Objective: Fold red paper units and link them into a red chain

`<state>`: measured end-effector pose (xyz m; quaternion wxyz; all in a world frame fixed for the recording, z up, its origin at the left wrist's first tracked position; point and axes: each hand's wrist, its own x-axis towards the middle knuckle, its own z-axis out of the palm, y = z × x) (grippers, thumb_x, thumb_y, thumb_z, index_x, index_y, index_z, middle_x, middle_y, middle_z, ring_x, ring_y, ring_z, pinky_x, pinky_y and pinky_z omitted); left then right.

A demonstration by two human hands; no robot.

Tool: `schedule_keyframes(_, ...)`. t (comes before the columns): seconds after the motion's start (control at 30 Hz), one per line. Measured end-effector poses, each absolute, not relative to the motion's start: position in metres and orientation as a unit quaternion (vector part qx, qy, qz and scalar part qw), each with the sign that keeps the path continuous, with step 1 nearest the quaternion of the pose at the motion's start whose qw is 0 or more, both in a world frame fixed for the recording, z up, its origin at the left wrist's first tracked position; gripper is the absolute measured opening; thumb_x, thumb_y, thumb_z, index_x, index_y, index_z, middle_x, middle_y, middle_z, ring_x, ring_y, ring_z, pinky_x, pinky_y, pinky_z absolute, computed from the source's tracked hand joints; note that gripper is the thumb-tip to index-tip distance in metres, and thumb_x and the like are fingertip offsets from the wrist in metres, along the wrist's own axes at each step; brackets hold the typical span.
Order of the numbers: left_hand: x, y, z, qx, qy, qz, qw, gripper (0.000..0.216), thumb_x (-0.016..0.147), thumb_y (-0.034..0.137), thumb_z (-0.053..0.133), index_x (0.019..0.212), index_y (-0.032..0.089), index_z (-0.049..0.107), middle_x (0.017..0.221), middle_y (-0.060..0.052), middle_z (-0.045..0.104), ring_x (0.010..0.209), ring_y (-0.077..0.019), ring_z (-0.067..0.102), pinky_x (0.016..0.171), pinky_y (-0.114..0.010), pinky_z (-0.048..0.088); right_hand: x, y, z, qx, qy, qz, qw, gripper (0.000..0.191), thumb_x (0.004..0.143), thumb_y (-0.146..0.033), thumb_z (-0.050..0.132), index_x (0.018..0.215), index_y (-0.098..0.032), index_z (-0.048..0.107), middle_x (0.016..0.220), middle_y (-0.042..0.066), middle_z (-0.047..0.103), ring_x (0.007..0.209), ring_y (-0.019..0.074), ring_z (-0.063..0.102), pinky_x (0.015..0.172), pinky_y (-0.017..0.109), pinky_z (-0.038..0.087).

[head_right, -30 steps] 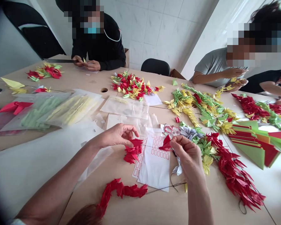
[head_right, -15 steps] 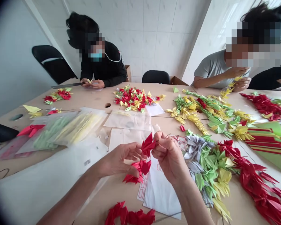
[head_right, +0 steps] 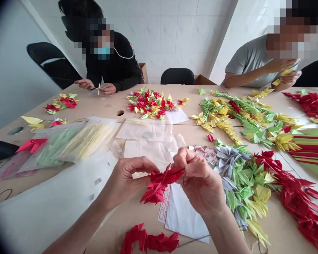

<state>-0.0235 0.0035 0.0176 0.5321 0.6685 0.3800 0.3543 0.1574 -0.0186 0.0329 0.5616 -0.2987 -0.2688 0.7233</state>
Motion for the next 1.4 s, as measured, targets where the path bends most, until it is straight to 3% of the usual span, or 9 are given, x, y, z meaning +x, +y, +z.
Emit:
schedule_keyframes(0.17,-0.024,0.0,0.023,0.704,0.394,0.353,0.473,0.01,0.072,0.014,0.07,0.08,0.02,0.071,0.075,0.003,0.072,0.07,-0.0116,0.065,0.067,-0.019,0.049,0.161,-0.022,0.033,-0.295,-0.276,0.727,0.554,0.006,0.059,-0.024,0.06,0.056,-0.019,0.056,0.053,-0.003,0.029,0.047,0.0097,0.027,0.045,0.023,0.027)
schedule_keyframes(0.57,-0.029,0.003,0.024,0.724,0.398,0.321,0.463,0.007,0.076,0.017,0.067,0.081,0.02,0.07,0.082,0.001,0.07,0.078,-0.014,0.065,0.073,-0.022,0.05,0.157,-0.021,0.034,-0.326,-0.274,0.71,0.561,0.004,0.057,-0.02,0.057,0.055,-0.019,0.053,0.051,-0.004,0.029,0.046,0.0088,0.024,0.043,0.022,0.024)
schedule_keyframes(0.73,-0.025,0.001,0.023,0.684,0.384,0.3,0.542,0.033,0.066,0.021,0.076,0.097,0.021,0.064,0.099,0.0,0.068,0.093,-0.0159,0.062,0.087,-0.025,0.048,0.142,-0.023,0.031,-0.348,-0.26,0.685,0.585,0.006,0.063,-0.017,0.057,0.058,-0.018,0.053,0.052,-0.005,0.029,0.046,0.0069,0.022,0.043,0.019,0.023)
schedule_keyframes(0.87,-0.021,-0.005,0.027,0.686,0.411,0.309,0.515,0.024,0.066,0.024,0.075,0.087,0.02,0.064,0.089,-0.001,0.069,0.083,-0.0162,0.062,0.075,-0.024,0.049,0.134,-0.029,0.027,-0.343,-0.268,0.676,0.595,0.006,0.066,-0.017,0.057,0.061,-0.017,0.053,0.054,-0.004,0.033,0.049,0.0073,0.024,0.045,0.018,0.024)
schedule_keyframes(1.0,-0.022,-0.005,0.028,0.698,0.404,0.314,0.501,0.016,0.071,0.023,0.071,0.085,0.02,0.064,0.086,0.0,0.069,0.081,-0.0153,0.063,0.076,-0.024,0.048,0.131,-0.03,0.026,-0.345,-0.252,0.683,0.593,0.007,0.065,-0.016,0.058,0.06,-0.016,0.053,0.054,-0.004,0.034,0.048,0.0065,0.024,0.044,0.018,0.025)
schedule_keyframes(1.2,-0.023,0.001,0.018,0.682,0.355,0.246,0.59,0.054,0.059,0.024,0.081,0.107,0.022,0.056,0.098,-0.003,0.067,0.09,-0.0184,0.062,0.086,-0.031,0.046,0.136,-0.025,0.027,-0.362,-0.217,0.678,0.602,0.007,0.064,-0.015,0.056,0.059,-0.017,0.052,0.053,-0.006,0.028,0.047,0.0066,0.022,0.042,0.017,0.025)
schedule_keyframes(1.4,-0.017,0.006,0.006,0.665,0.34,0.255,0.615,0.031,0.069,0.029,0.074,0.094,0.017,0.061,0.089,-0.004,0.067,0.084,-0.0165,0.061,0.08,-0.029,0.047,0.136,-0.023,0.022,-0.396,-0.246,0.624,0.627,0.01,0.068,-0.018,0.057,0.063,-0.018,0.049,0.054,-0.007,0.024,0.047,0.0067,0.019,0.042,0.017,0.023)
